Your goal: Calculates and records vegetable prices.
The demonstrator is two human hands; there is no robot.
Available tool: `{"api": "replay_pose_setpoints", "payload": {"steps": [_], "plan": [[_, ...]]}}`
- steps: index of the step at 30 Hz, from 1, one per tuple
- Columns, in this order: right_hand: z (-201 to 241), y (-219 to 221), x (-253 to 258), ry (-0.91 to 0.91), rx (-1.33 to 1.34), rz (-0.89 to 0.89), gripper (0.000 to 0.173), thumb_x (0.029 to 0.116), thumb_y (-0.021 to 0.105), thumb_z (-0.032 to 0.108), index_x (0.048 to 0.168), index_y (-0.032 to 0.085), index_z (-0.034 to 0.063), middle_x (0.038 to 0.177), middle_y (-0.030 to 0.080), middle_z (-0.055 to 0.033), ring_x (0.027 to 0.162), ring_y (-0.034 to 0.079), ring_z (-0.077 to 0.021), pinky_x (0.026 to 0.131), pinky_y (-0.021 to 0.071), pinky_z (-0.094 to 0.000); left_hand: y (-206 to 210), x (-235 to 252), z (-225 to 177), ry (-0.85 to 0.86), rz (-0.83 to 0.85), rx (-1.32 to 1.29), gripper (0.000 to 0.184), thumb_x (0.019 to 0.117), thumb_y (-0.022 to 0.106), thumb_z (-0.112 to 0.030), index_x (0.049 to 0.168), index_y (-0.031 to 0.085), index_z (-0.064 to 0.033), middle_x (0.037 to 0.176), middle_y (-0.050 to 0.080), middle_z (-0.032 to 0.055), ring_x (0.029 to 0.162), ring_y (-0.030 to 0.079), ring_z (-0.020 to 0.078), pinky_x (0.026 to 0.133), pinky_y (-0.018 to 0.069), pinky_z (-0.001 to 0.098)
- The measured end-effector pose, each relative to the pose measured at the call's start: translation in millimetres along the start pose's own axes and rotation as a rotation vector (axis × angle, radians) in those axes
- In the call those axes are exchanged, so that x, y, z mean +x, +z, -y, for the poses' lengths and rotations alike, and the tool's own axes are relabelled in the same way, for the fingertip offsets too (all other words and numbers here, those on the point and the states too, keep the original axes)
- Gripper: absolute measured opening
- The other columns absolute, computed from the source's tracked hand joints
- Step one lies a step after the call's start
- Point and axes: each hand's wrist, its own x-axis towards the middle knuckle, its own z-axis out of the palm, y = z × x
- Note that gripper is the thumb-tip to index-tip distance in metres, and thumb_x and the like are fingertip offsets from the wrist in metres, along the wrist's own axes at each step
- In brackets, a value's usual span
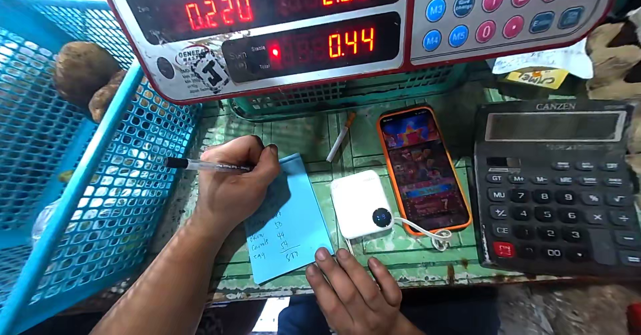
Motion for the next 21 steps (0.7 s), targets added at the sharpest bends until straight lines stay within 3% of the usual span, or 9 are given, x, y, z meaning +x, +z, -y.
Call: {"api": "replay_pose_setpoints", "payload": {"steps": [4,10,14,16,18,20,21], "plan": [[0.5,-0.5,0.1,0.003,0.016,-0.005,0.033,0.0993,0.056,0.028,0.131,0.063,0.0195,0.143,0.06,0.0032,0.147,0.039,-0.0155,0.124,0.0161,-0.0415,-0.6,0.7,0.6,0.033,0.007,-0.025,0.031,0.0939,0.06,-0.01,0.065,0.051,-0.0177,0.057,0.05,-0.011,0.049,0.045,-0.0038,0.045,0.0352,0.0128],[1.9,-3.0,0.2,0.02,0.033,0.006,0.034,0.0969,0.059,0.033,0.129,0.063,0.023,0.142,0.062,0.0039,0.144,0.043,-0.0147,0.123,0.0195,-0.0397,0.9,3.4,5.8,-0.037,-0.15,-0.195,0.028,0.0961,0.06,-0.011,0.072,0.051,-0.0224,0.063,0.053,-0.015,0.055,0.051,-0.0034,0.051,0.0445,0.015],[-0.6,-43.0,-10.7,0.013,0.384,0.064,0.025,0.1017,0.057,0.035,0.124,0.064,0.0274,0.14,0.06,0.0061,0.142,0.045,-0.0153,0.122,0.0288,-0.0384,1.1,4.4,1.7,-0.065,-0.172,-0.285,0.027,0.1009,0.058,-0.014,0.075,0.054,-0.0209,0.064,0.057,-0.015,0.054,0.054,-0.0037,0.051,0.046,0.0143],[-2.7,-70.7,-32.5,0.069,0.591,0.073,0.017,0.1031,0.06,0.026,0.117,0.067,0.0199,0.115,0.069,0.0032,0.114,0.063,-0.0116,0.104,0.0484,-0.028,2.2,3.2,2.4,-0.025,-0.176,-0.318,0.024,0.1028,0.058,-0.017,0.079,0.057,-0.0193,0.066,0.058,-0.0144,0.056,0.055,-0.0037,0.052,0.0459,0.0138],[-3.9,-97.1,-65.1,0.355,0.652,0.114,0.006,0.0975,0.069,0.019,0.101,0.071,0.0148,0.083,0.069,0.0016,0.082,0.067,-0.007,0.08,0.0563,-0.0208,1.2,1.5,3.1,0.046,-0.162,-0.296,0.02,0.1035,0.058,-0.019,0.084,0.058,-0.0164,0.071,0.058,-0.0135,0.06,0.055,-0.0044,0.056,0.0464,0.0135],[-13.2,-123.1,-107.8,0.643,0.483,0.187,0.02,0.0927,0.075,0.024,0.08,0.067,0.0116,0.07,0.066,0.0011,0.073,0.066,-0.0043,0.079,0.0574,-0.0224,1.0,1.2,1.4,0.103,-0.138,-0.274,0.016,0.1043,0.057,-0.018,0.091,0.062,-0.0115,0.076,0.06,-0.0119,0.065,0.055,-0.0053,0.06,0.0466,0.0131],[-18.3,-137.7,-130.8,0.732,0.361,0.243,0.031,0.0919,0.074,0.024,0.071,0.063,0.0038,0.064,0.063,-0.006,0.066,0.064,-0.0117,0.077,0.0569,-0.0311,2.3,2.0,0.9,0.126,-0.14,-0.283,0.015,0.1044,0.057,-0.017,0.093,0.064,-0.0092,0.078,0.061,-0.0115,0.067,0.056,-0.0061,0.063,0.048,0.0127]]}}
